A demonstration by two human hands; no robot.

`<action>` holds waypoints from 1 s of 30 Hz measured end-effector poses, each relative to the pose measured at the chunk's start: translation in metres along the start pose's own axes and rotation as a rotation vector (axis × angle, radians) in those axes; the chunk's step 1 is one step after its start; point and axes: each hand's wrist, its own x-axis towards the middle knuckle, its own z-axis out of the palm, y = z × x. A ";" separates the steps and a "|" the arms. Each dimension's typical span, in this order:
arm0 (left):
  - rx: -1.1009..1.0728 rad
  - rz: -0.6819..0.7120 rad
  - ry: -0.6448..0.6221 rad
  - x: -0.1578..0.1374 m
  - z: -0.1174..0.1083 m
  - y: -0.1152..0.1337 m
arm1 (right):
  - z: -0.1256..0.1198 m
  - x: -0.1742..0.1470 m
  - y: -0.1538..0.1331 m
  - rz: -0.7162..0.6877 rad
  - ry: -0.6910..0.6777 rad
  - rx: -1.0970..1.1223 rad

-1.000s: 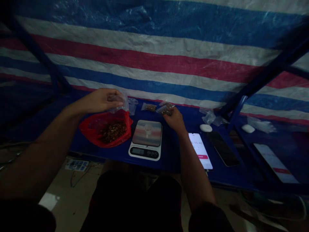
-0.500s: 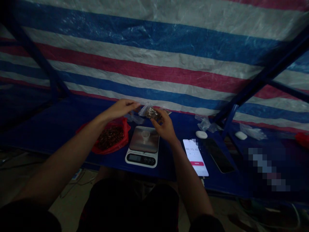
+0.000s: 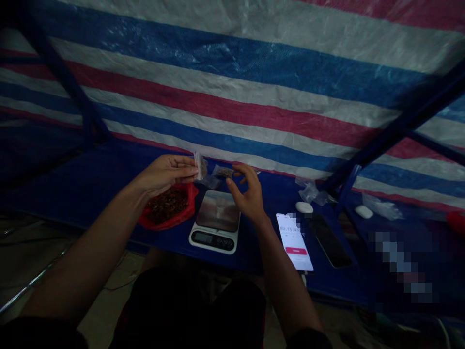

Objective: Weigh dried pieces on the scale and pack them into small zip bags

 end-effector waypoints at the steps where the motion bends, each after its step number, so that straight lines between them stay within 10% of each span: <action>1: 0.006 0.012 0.012 -0.006 -0.001 0.001 | -0.001 0.000 -0.003 0.009 -0.009 0.019; 12: 0.082 0.004 -0.027 -0.065 0.010 -0.013 | 0.026 -0.018 -0.096 0.135 -0.350 0.306; 30: 0.408 0.116 -0.067 -0.089 -0.008 -0.025 | 0.040 -0.022 -0.103 0.269 -0.576 0.238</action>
